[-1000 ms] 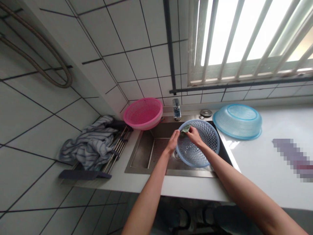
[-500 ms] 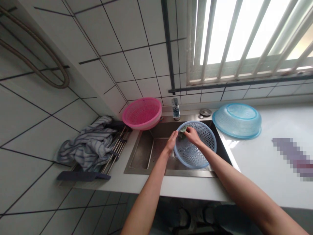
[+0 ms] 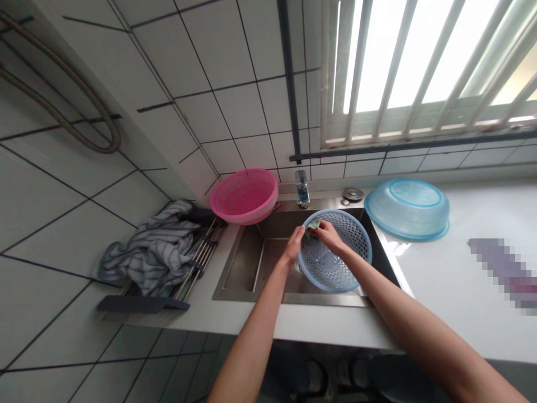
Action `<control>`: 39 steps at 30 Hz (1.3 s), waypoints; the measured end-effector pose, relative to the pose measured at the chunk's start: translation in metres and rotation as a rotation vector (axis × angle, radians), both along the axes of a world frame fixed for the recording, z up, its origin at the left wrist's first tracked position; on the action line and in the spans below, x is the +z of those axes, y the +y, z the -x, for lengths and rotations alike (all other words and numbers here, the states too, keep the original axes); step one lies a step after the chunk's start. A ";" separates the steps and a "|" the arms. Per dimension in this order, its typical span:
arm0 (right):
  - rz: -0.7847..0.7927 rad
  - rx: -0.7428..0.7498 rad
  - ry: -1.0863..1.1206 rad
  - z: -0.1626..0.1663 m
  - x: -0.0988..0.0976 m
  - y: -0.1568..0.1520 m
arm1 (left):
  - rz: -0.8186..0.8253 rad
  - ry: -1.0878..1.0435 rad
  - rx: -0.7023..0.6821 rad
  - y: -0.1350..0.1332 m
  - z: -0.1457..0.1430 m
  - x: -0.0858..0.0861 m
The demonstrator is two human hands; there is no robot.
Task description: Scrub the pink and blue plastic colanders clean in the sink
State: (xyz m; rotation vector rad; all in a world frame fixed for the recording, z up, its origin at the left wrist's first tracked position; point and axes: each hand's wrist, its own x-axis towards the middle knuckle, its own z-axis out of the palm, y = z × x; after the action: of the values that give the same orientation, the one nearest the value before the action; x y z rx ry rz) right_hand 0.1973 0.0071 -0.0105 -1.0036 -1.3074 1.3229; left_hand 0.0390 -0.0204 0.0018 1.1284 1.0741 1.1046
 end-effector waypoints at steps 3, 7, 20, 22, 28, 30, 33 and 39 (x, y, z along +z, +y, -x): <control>-0.018 -0.071 0.044 -0.002 0.001 0.001 | -0.025 0.002 -0.001 0.000 -0.001 0.000; 0.035 0.292 0.022 0.012 -0.003 -0.011 | 0.032 0.025 0.055 -0.001 0.004 -0.002; 0.085 0.195 0.076 -0.004 -0.002 -0.003 | 0.150 0.014 -0.068 -0.007 0.007 0.003; 0.098 0.377 0.018 0.003 -0.006 -0.010 | 0.122 -0.010 -0.061 -0.008 0.009 0.004; -0.079 0.251 -0.092 0.016 -0.011 -0.011 | 0.049 -0.029 -0.099 -0.006 0.008 0.006; -0.097 0.069 -0.059 0.009 -0.009 -0.005 | 0.074 -0.063 -0.149 -0.005 0.006 0.006; -0.065 0.020 -0.024 -0.003 -0.004 -0.001 | 0.066 -0.088 -0.173 -0.005 0.004 0.007; 0.026 0.526 -0.098 0.013 -0.007 -0.019 | 0.070 -0.037 -0.061 -0.006 0.010 0.010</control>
State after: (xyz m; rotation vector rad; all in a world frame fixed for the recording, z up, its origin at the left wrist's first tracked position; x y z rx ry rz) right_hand 0.1845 -0.0120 -0.0171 -0.7734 -1.7074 1.6990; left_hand 0.0289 -0.0263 0.0119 1.0746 1.0346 1.0286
